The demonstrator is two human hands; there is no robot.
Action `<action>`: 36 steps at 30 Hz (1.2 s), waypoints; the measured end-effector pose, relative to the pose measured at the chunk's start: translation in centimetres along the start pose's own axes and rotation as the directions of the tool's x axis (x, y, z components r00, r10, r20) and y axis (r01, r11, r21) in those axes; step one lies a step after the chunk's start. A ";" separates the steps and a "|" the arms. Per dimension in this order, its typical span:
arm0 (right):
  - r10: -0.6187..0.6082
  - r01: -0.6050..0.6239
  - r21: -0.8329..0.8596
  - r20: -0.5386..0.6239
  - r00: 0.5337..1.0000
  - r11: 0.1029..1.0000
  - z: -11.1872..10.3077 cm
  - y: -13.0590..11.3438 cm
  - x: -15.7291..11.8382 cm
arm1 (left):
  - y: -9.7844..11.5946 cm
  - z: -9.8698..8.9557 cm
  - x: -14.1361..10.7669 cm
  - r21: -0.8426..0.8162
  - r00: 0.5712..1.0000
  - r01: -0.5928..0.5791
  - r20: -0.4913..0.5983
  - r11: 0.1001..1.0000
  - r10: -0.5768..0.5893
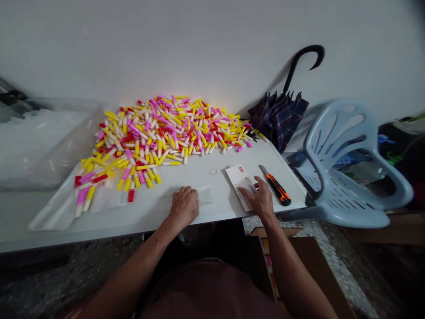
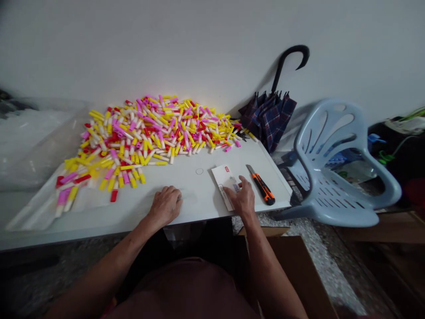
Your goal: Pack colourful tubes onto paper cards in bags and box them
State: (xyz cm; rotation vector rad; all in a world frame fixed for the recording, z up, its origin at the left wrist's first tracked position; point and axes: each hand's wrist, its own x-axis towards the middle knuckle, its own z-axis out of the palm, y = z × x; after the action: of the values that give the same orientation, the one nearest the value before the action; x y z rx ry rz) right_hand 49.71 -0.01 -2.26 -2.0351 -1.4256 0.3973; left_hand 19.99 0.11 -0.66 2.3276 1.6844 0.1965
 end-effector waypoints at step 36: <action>-0.273 0.291 -0.004 0.334 0.902 0.957 -4.5 -1.3 -2.7 | -0.8 4.2 -0.6 -0.453 0.949 -0.188 -0.312 0.871 0.043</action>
State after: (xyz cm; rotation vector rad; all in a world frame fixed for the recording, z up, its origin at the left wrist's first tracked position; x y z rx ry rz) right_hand 50.30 -3.61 1.76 -1.8221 -1.9241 0.6008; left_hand 20.18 -0.75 -4.89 2.0854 1.3977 0.9169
